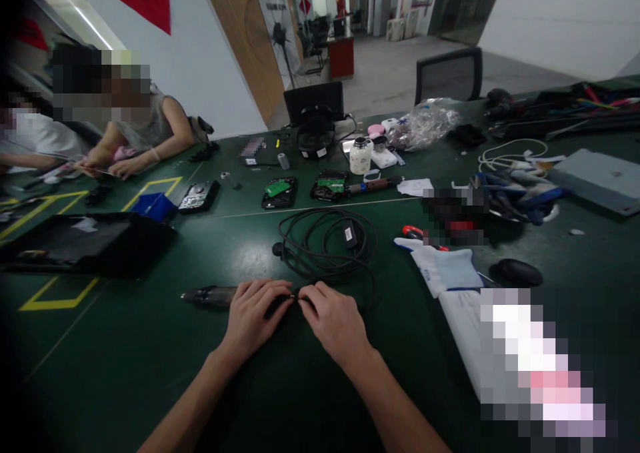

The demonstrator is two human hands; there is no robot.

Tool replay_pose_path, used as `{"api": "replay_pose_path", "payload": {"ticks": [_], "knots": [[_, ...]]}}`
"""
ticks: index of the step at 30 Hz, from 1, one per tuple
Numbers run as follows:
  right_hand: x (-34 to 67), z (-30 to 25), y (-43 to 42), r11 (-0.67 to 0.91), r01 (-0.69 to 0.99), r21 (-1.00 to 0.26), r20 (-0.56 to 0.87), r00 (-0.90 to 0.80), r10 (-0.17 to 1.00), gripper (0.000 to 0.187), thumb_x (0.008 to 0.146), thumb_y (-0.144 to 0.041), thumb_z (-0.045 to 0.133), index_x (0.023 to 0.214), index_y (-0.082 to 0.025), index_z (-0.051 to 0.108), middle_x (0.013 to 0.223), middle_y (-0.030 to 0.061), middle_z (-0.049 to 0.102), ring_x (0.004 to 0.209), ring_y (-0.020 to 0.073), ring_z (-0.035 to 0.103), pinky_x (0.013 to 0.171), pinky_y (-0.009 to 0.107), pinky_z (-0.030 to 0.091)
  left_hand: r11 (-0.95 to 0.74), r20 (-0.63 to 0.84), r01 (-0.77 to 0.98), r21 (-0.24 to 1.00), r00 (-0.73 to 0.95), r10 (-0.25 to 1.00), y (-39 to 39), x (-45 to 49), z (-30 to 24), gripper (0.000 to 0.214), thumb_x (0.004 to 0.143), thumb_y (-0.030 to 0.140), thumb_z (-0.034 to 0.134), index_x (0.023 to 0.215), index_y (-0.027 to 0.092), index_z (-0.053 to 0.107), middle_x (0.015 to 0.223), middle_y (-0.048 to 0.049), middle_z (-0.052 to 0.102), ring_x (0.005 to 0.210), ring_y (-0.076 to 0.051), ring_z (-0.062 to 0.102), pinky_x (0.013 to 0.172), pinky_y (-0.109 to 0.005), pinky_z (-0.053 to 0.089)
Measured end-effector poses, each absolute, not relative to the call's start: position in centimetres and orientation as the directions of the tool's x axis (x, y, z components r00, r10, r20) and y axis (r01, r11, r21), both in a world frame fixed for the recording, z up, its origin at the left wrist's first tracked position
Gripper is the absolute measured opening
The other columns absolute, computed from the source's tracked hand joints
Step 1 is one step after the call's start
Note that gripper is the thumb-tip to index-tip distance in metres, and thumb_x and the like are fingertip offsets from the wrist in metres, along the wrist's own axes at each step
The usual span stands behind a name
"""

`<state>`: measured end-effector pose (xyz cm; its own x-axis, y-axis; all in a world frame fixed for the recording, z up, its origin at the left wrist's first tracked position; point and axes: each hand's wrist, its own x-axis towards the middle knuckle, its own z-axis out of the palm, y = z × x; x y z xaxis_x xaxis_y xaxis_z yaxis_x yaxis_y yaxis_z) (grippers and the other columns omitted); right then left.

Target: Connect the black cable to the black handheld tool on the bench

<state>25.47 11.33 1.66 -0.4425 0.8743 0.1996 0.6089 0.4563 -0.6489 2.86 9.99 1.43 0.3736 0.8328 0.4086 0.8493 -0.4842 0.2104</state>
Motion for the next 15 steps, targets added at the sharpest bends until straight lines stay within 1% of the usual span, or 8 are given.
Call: {"api": "replay_pose_path", "payload": {"ticks": [4,7,11,15], "knots": [[25.48,1.89,11.31,0.453,0.599,-0.661,0.196,-0.444,0.874,0.013,0.104,-0.024,0.06,0.114,-0.027,0.068,0.107,0.0017,0.073,0.092,0.0176,0.071,0.076,0.028,0.05,-0.471,0.42,0.858,0.206,0.358,0.834,10.1,2.93,1.22,0.013,0.102,0.03,0.066,0.114,0.027,0.07,0.12,-0.0019,0.078,0.111,-0.025,0.069,0.093,-0.043,0.047],[25.45,1.91,11.27,0.451,0.586,-0.673,0.207,-0.436,0.876,0.015,0.101,-0.02,0.06,0.113,-0.026,0.066,0.108,0.0022,0.073,0.092,0.0181,0.071,0.078,0.029,0.051,-0.472,0.406,0.854,0.221,0.359,0.84,9.98,2.97,1.42,0.014,0.102,0.03,0.065,0.115,0.027,0.07,0.121,-0.0028,0.078,0.112,-0.026,0.068,0.095,-0.045,0.046],[25.43,1.74,11.28,0.442,0.585,-0.68,0.2,-0.432,0.88,0.014,0.102,-0.018,0.056,0.111,-0.025,0.065,0.108,0.0027,0.073,0.092,0.0191,0.071,0.078,0.031,0.051,-0.486,0.372,0.842,0.234,0.384,0.845,9.8,2.95,1.67,0.021,0.101,0.026,0.063,0.121,0.028,0.069,0.126,-0.0029,0.076,0.117,-0.027,0.066,0.097,-0.046,0.045],[25.5,1.66,11.35,0.459,0.582,-0.671,0.21,-0.444,0.871,0.015,0.102,-0.019,0.056,0.111,-0.025,0.066,0.107,0.0035,0.074,0.092,0.0194,0.071,0.077,0.031,0.051,-0.473,0.402,0.85,0.23,0.36,0.842,9.86,2.89,1.52,0.017,0.102,0.027,0.062,0.117,0.027,0.07,0.123,-0.0031,0.077,0.113,-0.026,0.067,0.096,-0.046,0.046]]}}
